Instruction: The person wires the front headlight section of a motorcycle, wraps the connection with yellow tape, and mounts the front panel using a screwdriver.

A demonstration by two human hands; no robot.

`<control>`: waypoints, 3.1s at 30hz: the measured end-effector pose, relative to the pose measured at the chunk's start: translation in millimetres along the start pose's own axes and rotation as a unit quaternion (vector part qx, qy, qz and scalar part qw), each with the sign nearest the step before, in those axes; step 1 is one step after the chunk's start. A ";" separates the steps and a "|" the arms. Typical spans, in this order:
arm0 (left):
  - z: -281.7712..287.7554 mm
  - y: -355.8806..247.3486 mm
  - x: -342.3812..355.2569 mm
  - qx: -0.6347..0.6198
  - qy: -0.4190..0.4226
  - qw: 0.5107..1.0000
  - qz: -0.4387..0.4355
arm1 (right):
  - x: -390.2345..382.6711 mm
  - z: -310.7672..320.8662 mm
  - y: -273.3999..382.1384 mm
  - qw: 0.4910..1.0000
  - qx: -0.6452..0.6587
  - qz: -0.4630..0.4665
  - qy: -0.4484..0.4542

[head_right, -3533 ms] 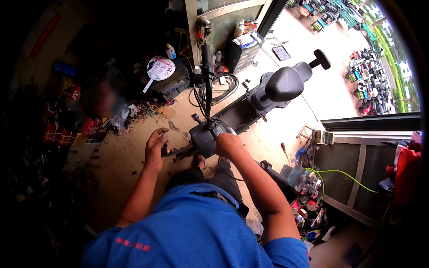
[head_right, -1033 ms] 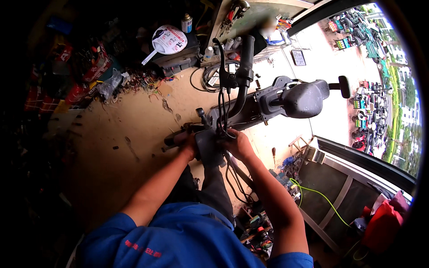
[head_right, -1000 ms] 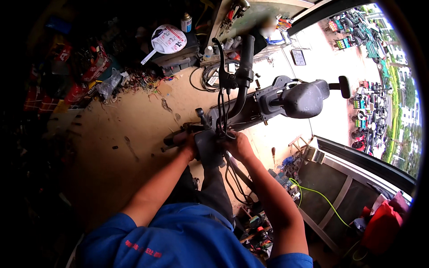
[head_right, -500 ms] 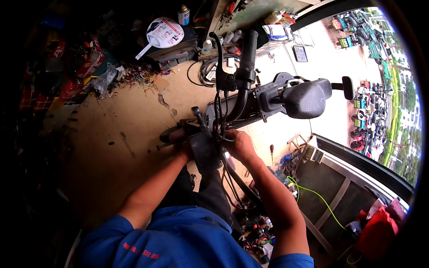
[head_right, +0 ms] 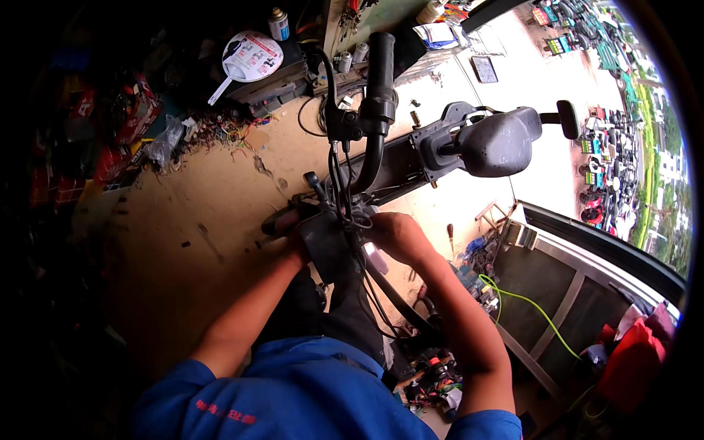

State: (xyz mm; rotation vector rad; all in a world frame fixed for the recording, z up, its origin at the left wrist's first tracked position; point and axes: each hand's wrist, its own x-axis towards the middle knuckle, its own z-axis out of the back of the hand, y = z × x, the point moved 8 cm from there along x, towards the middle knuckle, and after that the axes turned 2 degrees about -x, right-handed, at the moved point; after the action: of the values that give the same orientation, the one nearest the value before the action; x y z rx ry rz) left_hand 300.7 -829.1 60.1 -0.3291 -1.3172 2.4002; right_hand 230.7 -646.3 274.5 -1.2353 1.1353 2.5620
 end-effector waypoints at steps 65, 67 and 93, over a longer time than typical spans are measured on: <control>275.5 105.4 -238.6 0.200 0.823 0.520 -0.110 | -53.4 -556.4 103.6 0.916 0.373 -0.106 -0.106; 291.6 114.6 -253.6 0.140 0.880 0.454 0.024 | -60.4 -568.4 117.3 0.849 0.524 -0.040 -0.052; -62.7 305.1 -334.9 0.241 0.698 0.674 0.008 | -7.0 -946.4 -565.9 0.629 0.552 -0.316 -0.447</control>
State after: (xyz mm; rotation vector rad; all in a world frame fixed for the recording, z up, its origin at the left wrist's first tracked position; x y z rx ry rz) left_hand 559.8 -1076.3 -224.4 -1.5465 0.0582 1.4864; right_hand 1051.8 -852.2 -432.1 0.0570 1.2349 1.0983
